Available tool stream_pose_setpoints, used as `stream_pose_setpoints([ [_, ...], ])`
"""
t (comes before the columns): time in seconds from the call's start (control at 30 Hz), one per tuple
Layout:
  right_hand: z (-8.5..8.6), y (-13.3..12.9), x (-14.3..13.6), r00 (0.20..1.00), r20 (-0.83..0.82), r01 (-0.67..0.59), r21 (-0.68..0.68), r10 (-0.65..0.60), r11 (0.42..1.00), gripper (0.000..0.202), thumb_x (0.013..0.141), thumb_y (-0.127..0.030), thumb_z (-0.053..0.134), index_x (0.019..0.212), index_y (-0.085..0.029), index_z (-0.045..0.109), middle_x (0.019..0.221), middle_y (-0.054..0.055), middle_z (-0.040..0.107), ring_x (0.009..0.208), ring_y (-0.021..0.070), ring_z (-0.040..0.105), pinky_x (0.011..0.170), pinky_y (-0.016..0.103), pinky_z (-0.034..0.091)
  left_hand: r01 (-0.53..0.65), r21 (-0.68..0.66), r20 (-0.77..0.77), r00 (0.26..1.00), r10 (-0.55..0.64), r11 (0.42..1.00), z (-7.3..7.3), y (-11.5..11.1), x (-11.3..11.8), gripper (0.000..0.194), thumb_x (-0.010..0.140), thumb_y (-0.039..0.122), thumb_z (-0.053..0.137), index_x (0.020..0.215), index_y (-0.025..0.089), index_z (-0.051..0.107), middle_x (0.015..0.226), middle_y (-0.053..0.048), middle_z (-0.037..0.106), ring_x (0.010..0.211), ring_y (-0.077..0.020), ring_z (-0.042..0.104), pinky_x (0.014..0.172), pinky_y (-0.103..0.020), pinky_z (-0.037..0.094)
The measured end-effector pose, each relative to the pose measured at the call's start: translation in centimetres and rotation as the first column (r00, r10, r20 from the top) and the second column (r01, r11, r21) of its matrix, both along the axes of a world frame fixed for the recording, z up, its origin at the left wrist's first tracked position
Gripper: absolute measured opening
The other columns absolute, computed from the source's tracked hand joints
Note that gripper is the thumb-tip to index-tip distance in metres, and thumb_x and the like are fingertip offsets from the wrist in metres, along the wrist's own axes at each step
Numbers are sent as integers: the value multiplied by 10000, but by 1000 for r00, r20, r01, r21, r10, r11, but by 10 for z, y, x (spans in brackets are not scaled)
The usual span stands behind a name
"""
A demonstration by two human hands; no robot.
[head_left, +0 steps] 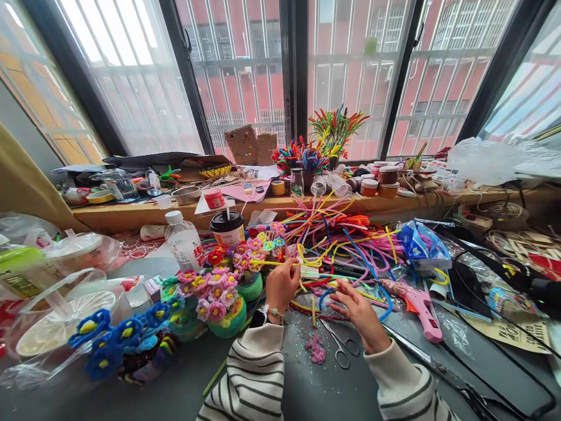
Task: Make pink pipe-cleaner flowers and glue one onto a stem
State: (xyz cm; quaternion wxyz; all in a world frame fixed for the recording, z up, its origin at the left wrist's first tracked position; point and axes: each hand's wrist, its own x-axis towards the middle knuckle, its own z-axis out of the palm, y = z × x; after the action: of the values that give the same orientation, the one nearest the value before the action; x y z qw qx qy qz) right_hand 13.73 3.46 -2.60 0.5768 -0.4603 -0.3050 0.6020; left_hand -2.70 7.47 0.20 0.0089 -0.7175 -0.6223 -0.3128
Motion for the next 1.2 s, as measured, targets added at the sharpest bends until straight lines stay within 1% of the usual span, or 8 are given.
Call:
stream_pose_setpoints([
  [0.27,-4,1,2,980,146,-149,70,137,986,317,571,-236,604,883,-201,646,942,26,622,821,183,580,695,309,487,-13,-42,-26,1000,12,999,0,-1,0,261,804,311,333,909,204,547,711,-16,641,662,-136,570,557,-215,338],
  [0.47,0,1,7,903,374,-291,161,214,943,201,599,-177,499,676,-198,684,1029,44,598,1072,242,438,772,345,439,-9,-93,-9,1000,9,996,2,-3,2,267,805,296,328,923,207,550,753,-21,646,698,-146,573,594,-225,349],
  [0.6,2,5,18,867,475,-269,190,152,944,217,618,-173,457,507,-180,643,912,51,643,953,226,527,796,352,416,1,-94,-29,1000,-3,996,1,-3,2,252,801,290,340,922,215,547,765,-20,645,706,-143,571,582,-217,345],
  [0.73,1,10,31,835,549,-152,257,-15,954,213,635,-175,431,568,-183,633,788,43,660,803,208,577,734,339,436,16,-84,-49,999,-20,996,-1,-2,1,249,807,289,328,919,212,537,754,-16,642,688,-132,568,577,-209,343],
  [0.9,9,11,31,665,739,-134,264,-112,955,223,678,-211,428,766,-171,629,790,43,653,743,189,590,709,309,437,-38,-58,-178,984,27,998,1,-2,-2,268,813,292,305,930,214,533,766,-29,636,710,-149,569,566,-218,333],
  [1.0,19,19,33,441,895,-211,174,-65,962,244,694,-198,440,865,-172,612,880,45,643,772,167,588,711,269,435,-83,-26,-233,970,74,996,1,-2,-5,278,816,284,294,930,209,536,769,-38,638,717,-159,571,564,-228,330],
  [1.1,29,42,48,309,950,-178,99,-40,979,213,657,-132,491,813,-159,634,857,70,649,762,190,590,707,288,427,-91,-23,-236,968,83,996,1,-1,-7,274,814,282,300,930,206,535,777,-39,640,719,-156,572,564,-226,330],
  [1.2,35,74,72,196,980,-122,-9,33,993,204,657,-63,480,746,-147,644,659,58,652,603,178,599,638,298,437,-71,-32,-216,974,63,997,1,0,-6,267,809,301,313,929,210,534,750,-28,638,703,-151,570,549,-222,325],
])
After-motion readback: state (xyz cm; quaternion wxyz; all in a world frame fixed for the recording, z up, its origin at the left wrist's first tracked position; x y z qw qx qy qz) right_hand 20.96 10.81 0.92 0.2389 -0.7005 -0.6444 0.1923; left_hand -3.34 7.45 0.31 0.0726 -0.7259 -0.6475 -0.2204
